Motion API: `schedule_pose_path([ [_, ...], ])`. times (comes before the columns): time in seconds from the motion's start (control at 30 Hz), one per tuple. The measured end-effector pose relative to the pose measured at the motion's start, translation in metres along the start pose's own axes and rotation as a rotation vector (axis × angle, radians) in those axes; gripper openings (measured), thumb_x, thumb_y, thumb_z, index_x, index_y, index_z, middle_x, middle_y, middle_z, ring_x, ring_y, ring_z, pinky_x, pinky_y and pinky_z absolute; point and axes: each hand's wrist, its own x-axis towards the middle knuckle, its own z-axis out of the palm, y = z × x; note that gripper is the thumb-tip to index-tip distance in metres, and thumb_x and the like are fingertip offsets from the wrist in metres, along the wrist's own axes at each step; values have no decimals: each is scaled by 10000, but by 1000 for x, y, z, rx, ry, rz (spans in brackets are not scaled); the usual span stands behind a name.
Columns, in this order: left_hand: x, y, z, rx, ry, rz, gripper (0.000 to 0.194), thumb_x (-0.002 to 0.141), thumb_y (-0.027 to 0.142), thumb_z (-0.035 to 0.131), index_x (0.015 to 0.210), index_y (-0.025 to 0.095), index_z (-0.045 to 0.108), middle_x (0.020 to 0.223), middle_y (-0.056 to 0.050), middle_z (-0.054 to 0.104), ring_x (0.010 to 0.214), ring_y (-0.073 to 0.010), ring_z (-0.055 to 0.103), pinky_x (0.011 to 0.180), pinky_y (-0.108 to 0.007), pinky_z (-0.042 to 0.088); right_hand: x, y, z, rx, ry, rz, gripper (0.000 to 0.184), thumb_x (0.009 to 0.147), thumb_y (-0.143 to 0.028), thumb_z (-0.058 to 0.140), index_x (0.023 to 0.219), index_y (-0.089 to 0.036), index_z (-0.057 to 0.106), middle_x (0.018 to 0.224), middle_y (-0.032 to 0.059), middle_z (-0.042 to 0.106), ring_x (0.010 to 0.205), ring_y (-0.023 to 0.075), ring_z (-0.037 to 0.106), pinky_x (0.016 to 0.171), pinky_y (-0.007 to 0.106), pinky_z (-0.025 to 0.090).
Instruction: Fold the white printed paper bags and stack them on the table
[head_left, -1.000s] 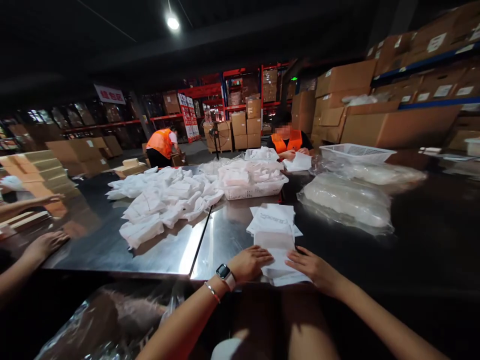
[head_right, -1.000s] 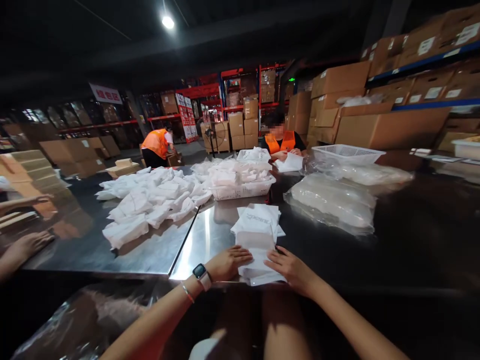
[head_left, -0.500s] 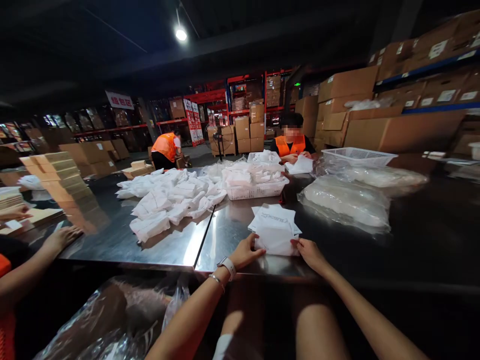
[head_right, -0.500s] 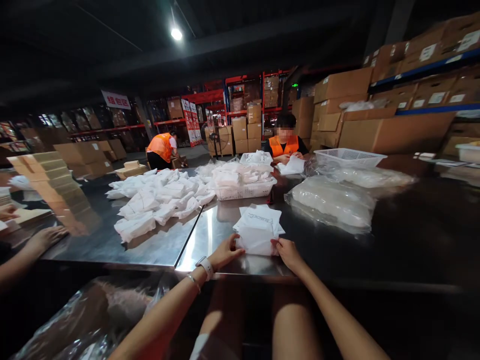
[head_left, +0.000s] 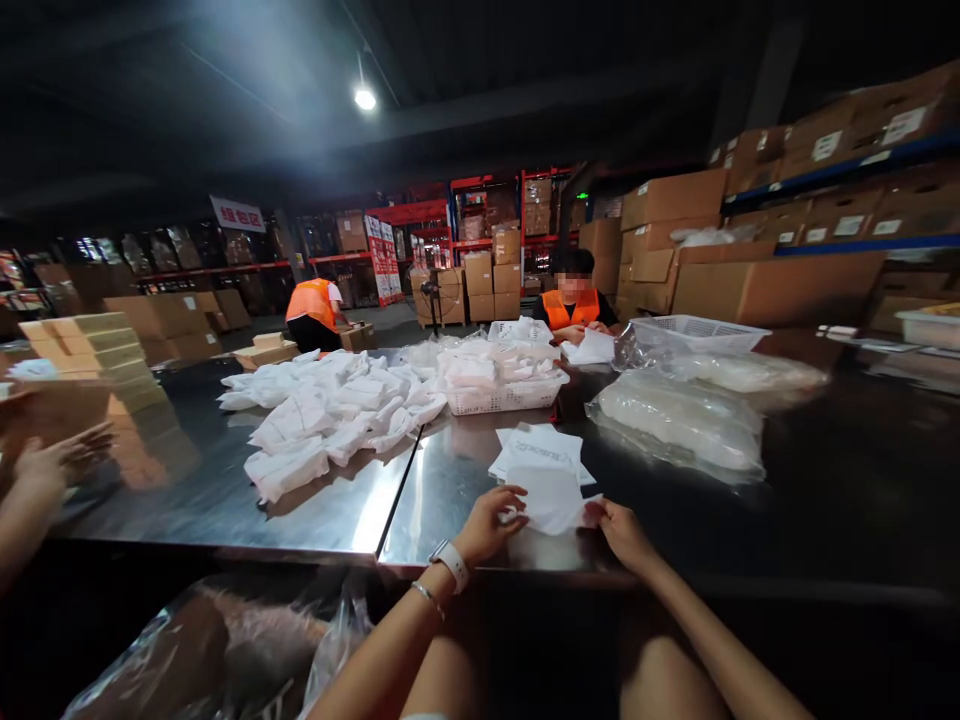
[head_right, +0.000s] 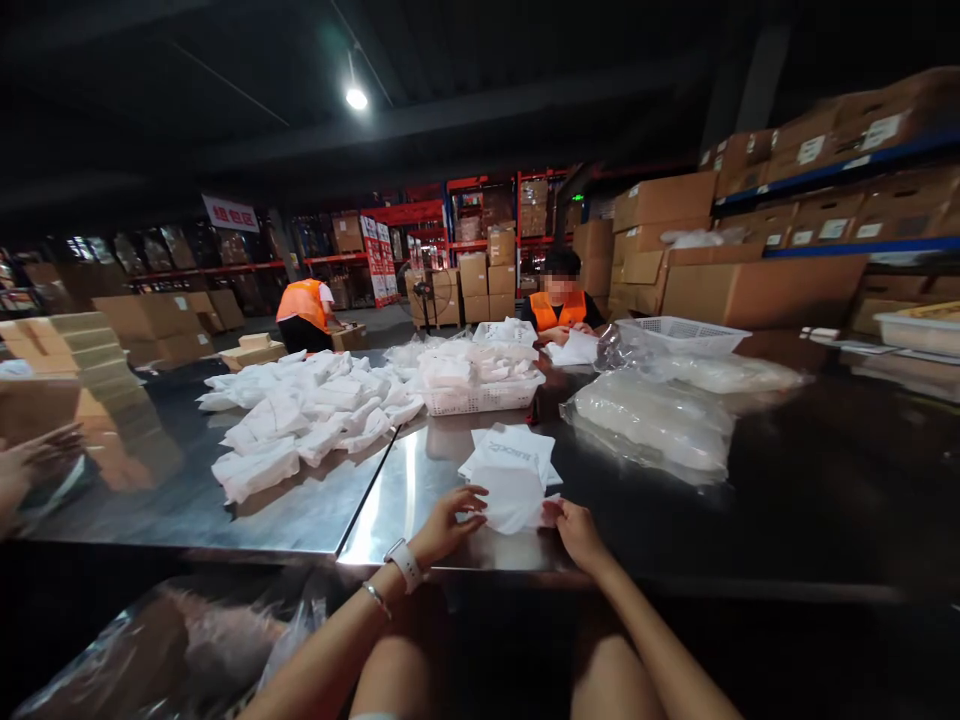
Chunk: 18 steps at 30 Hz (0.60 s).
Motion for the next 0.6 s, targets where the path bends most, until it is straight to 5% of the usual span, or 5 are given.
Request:
schedule_pose_path([
  [0.2, -8, 9, -18, -86, -1, 56, 290, 861, 453, 628, 789, 172, 629, 1134, -111, 662, 1063, -233, 612, 978, -396, 464, -3, 4, -2, 32, 54, -24, 466, 775, -601, 404, 682, -219, 654, 704, 117, 714, 692, 303, 676, 682, 446, 558],
  [0.33, -11, 6, -21, -219, -68, -20, 409, 876, 508, 596, 1134, 193, 566, 1262, -126, 608, 1215, -258, 532, 1049, -451, 401, -6, 7, -1, 41, 53, -37, 466, 766, -610, 431, 735, -225, 691, 717, 97, 730, 697, 293, 686, 664, 412, 560],
  [0.47, -11, 8, -15, -15, -181, -43, 863, 628, 441, 840, 1357, 192, 450, 1336, -141, 564, 1258, -300, 483, 1091, -459, 347, -6, 7, 0, 38, 57, -30, 491, 759, -630, 427, 741, -222, 701, 701, 91, 730, 681, 287, 694, 650, 396, 561],
  [0.6, -14, 12, 0, 128, -43, -88, 341, 854, 459, 599, 1028, 183, 696, 1052, -88, 704, 1047, -273, 591, 1004, -407, 405, -8, 2, 0, 25, 64, -23, 520, 768, -648, 402, 731, -223, 700, 649, 85, 715, 642, 277, 688, 611, 373, 549],
])
